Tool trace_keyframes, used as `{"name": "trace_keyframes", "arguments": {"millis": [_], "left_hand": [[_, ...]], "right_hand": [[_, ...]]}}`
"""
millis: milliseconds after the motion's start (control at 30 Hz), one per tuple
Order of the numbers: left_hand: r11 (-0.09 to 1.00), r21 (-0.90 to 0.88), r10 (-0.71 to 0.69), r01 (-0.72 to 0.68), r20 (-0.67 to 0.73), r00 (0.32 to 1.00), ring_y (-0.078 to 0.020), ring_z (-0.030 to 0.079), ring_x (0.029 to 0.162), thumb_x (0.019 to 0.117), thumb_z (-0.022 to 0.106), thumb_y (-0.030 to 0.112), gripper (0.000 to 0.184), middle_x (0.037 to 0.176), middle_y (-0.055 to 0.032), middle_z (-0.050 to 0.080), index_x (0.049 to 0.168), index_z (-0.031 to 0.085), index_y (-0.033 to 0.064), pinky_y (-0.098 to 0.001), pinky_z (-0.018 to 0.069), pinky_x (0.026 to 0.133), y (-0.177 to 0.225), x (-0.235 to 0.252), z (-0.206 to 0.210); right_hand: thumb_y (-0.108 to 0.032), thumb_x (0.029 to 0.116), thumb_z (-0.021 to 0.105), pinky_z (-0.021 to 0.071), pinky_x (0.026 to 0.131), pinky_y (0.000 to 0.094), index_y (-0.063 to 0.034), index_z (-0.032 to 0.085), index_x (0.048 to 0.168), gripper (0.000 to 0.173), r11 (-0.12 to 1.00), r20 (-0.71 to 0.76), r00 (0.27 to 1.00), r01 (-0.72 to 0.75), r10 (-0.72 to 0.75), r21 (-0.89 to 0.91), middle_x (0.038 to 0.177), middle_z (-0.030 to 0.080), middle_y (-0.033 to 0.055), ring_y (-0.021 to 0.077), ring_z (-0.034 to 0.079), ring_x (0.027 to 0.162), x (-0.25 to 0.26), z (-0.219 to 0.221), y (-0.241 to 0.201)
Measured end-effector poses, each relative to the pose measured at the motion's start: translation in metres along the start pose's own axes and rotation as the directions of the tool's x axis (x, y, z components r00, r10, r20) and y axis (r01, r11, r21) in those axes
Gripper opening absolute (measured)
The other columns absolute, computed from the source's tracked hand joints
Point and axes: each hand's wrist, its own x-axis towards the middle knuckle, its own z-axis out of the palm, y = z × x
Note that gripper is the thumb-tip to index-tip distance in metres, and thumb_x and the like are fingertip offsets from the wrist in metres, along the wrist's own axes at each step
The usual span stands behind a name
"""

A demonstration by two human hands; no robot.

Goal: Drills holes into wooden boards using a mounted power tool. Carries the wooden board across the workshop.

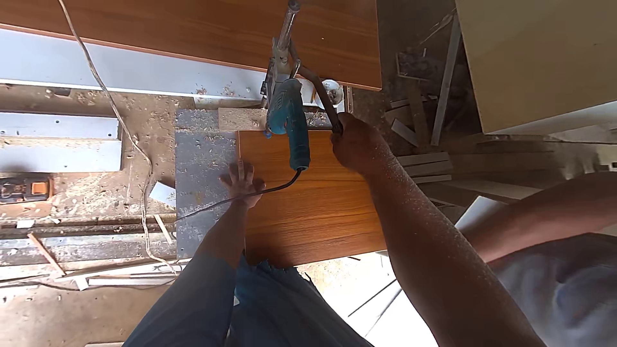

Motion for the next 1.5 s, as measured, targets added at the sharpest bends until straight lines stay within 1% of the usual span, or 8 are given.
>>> {"name": "trace_keyframes", "arguments": {"millis": [200,333,600,900,1200,1267,1333,1500], "left_hand": [[1.000,0.010,-0.013,0.012,0.007,1.000,-0.0407,-0.010,0.158,0.0862,0.056,0.075,0.092,0.174,-0.0054,-0.005,0.162,0.026,0.0327,-0.0813,0.0037,0.112,0.001,0.000,0.000],[1.000,0.006,-0.011,0.011,-0.004,1.000,-0.0407,-0.010,0.158,0.0876,0.054,0.075,0.091,0.174,-0.0057,-0.005,0.163,0.026,0.0322,-0.0811,0.0022,0.112,0.000,0.000,0.002],[1.000,0.008,-0.012,0.012,0.005,1.000,-0.0414,-0.009,0.158,0.0883,0.053,0.076,0.092,0.174,-0.0067,-0.006,0.164,0.024,0.0314,-0.0813,0.0026,0.112,0.000,0.000,0.002],[0.999,0.028,-0.021,0.020,0.005,1.000,-0.0407,-0.009,0.158,0.0874,0.052,0.077,0.092,0.174,-0.0057,-0.005,0.163,0.025,0.0318,-0.0810,0.0021,0.112,0.000,0.001,0.002],[0.999,0.013,-0.030,0.030,0.016,0.999,-0.0412,-0.012,0.157,0.0857,0.056,0.075,0.094,0.174,-0.0068,-0.008,0.163,0.025,0.0323,-0.0805,0.0008,0.112,0.003,0.001,0.004],[0.999,0.013,-0.030,0.030,0.027,0.999,-0.0424,-0.013,0.157,0.0857,0.055,0.076,0.095,0.174,-0.0071,-0.011,0.164,0.023,0.0319,-0.0803,-0.0005,0.112,0.005,0.002,0.002],[1.000,0.011,-0.026,0.026,0.026,0.999,-0.0441,-0.011,0.157,0.0869,0.052,0.077,0.094,0.174,-0.0071,-0.011,0.164,0.024,0.0315,-0.0814,0.0012,0.112,0.004,0.000,0.001],[1.000,0.010,-0.012,0.012,0.050,0.999,-0.0437,-0.010,0.157,0.0893,0.050,0.077,0.091,0.174,-0.0058,-0.008,0.164,0.024,0.0321,-0.0822,0.0014,0.112,0.001,-0.001,-0.003]], "right_hand": [[-0.016,0.1074,0.046,0.0530,0.081,0.0589,-0.0071,0.052,0.132,0.027,0.999,-0.004,1.000,0.008,-0.008,0.053,0.107,0.066,0.0215,0.0396,0.067,0.101,-0.001,0.007,0.004],[-0.017,0.1077,0.044,0.0535,0.078,0.0567,-0.0090,0.052,0.130,0.024,0.997,0.006,1.000,-0.008,0.007,0.077,0.102,0.066,0.0194,0.0376,0.067,0.097,-0.001,0.011,0.005],[-0.017,0.1081,0.044,0.0538,0.079,0.0571,-0.0092,0.050,0.135,0.029,0.997,0.026,0.999,-0.022,0.020,0.079,0.104,0.066,0.0206,0.0383,0.067,0.099,-0.002,0.010,0.004],[-0.017,0.1079,0.045,0.0537,0.079,0.0571,-0.0082,0.052,0.131,0.026,0.997,0.010,1.000,-0.005,0.004,0.074,0.103,0.065,0.0201,0.0383,0.067,0.098,-0.001,0.012,0.006],[-0.017,0.1072,0.048,0.0542,0.080,0.0559,-0.0116,0.050,0.141,0.034,0.991,-0.010,1.000,-0.022,0.023,0.129,0.105,0.067,0.0191,0.0371,0.068,0.099,-0.002,0.019,0.009],[-0.017,0.1074,0.048,0.0540,0.079,0.0567,-0.0113,0.050,0.140,0.034,0.990,-0.035,0.999,-0.013,0.019,0.140,0.105,0.067,0.0194,0.0374,0.068,0.098,-0.003,0.020,0.011],[-0.019,0.1079,0.048,0.0538,0.080,0.0595,-0.0122,0.050,0.145,0.037,0.988,-0.051,0.999,-0.012,0.020,0.151,0.108,0.068,0.0211,0.0394,0.068,0.099,-0.003,0.023,0.012],[-0.019,0.1073,0.049,0.0525,0.078,0.0626,-0.0119,0.052,0.142,0.035,0.990,-0.101,0.994,-0.017,0.031,0.138,0.105,0.068,0.0235,0.0430,0.068,0.098,-0.002,0.031,0.012]]}}
